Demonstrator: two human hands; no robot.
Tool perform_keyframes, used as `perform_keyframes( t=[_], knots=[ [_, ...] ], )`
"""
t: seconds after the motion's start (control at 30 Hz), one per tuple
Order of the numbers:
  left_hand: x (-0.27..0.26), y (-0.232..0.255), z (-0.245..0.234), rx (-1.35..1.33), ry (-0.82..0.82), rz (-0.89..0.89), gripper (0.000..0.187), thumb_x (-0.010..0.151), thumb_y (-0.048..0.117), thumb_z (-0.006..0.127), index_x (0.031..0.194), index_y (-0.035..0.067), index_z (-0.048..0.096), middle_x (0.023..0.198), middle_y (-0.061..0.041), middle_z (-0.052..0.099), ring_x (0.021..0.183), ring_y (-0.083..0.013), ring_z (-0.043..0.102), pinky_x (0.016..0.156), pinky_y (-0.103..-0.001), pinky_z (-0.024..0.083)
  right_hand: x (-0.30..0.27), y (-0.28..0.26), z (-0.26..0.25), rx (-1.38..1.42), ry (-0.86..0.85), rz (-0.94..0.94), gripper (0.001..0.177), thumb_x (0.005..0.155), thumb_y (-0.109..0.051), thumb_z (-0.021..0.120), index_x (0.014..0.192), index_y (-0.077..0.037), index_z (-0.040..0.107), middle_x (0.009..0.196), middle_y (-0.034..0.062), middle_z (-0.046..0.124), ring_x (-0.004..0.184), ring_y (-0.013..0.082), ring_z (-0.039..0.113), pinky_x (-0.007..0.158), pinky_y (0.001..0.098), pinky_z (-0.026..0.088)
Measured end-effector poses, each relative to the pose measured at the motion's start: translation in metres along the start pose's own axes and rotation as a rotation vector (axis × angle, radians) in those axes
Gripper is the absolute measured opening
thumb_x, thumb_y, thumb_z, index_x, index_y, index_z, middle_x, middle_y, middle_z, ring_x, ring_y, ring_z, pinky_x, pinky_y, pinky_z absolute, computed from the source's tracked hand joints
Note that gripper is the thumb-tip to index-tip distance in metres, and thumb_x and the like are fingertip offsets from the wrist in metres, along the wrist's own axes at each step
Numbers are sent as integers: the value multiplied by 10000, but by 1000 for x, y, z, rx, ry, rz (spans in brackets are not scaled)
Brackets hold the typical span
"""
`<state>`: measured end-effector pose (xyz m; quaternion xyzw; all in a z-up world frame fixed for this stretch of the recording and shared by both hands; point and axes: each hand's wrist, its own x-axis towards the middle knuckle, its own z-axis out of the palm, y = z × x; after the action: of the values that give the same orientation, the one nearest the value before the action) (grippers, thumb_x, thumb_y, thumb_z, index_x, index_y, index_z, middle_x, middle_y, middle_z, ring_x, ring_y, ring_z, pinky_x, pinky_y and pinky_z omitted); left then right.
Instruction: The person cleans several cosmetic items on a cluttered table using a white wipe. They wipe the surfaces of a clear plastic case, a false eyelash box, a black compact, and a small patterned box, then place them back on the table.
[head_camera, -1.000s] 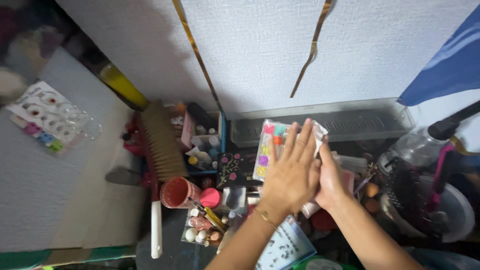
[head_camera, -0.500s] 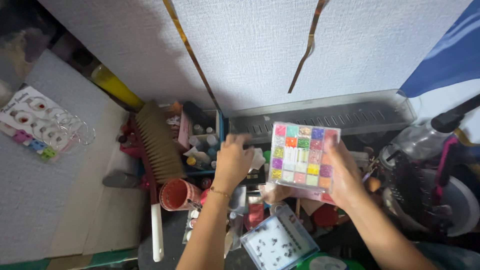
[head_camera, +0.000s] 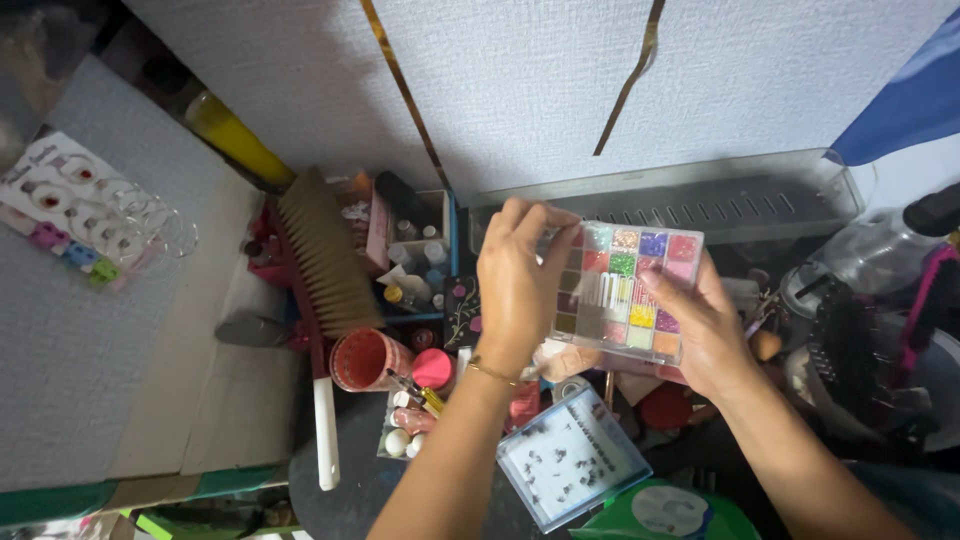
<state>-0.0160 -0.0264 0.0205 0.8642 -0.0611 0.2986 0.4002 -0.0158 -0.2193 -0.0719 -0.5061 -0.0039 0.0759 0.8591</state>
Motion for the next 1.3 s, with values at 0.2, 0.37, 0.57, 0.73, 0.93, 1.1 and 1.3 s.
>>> perform_keyframes(
  t=[0.2,0.37,0.57,0.73,0.93,1.1,1.3],
  knots=[
    [-27,13,13,-82,21,97,97,911,84,697,1008,83,693,1086,-88,683,1014,-311,622,893,-419,505,-1,4,8,-15,80,-139,374,1015,-145,624,1357,-104,479,1267,50,608,1150,156,596,1002,371,514],
    [-45,19,18,-177,-89,75,138,976,60,633,1114,52,623,1075,-139,681,997,-361,626,891,-452,501,5,1,6,61,107,-130,355,1026,-202,597,1349,-135,469,1270,42,585,1184,172,582,1022,388,508],
    [-58,20,19,-251,-225,-70,134,1000,74,590,1130,45,573,1044,-162,693,951,-388,668,831,-466,517,4,-8,3,253,97,-32,418,1027,-435,533,1330,-147,542,1257,43,619,1189,203,606,1015,419,499],
    [-62,18,15,-229,-256,15,111,995,74,606,1091,42,559,1037,-171,694,962,-395,669,832,-470,515,6,-7,-1,347,190,114,561,971,-583,481,1299,-144,603,1263,45,667,1171,242,627,1001,469,497],
    [-56,1,6,-270,-340,-230,109,987,95,597,1087,56,580,954,-171,705,847,-313,725,744,-396,562,23,-5,-16,307,290,221,450,986,-472,493,1286,-150,591,1290,123,660,1207,320,620,1022,531,476],
    [-43,-32,-5,-249,-246,-344,130,1020,123,577,1123,45,564,927,-114,739,839,-180,738,720,-299,554,33,-5,-24,317,395,276,482,986,-485,440,1320,-168,581,1336,91,658,1261,293,608,1043,581,469],
    [-34,-64,-17,-318,-66,-346,110,1039,125,566,1090,28,579,881,-43,689,825,-96,661,784,-266,547,35,-6,-24,439,282,210,516,1024,-447,375,1390,-132,556,1428,119,625,1346,338,576,1105,614,449]
  ],
)
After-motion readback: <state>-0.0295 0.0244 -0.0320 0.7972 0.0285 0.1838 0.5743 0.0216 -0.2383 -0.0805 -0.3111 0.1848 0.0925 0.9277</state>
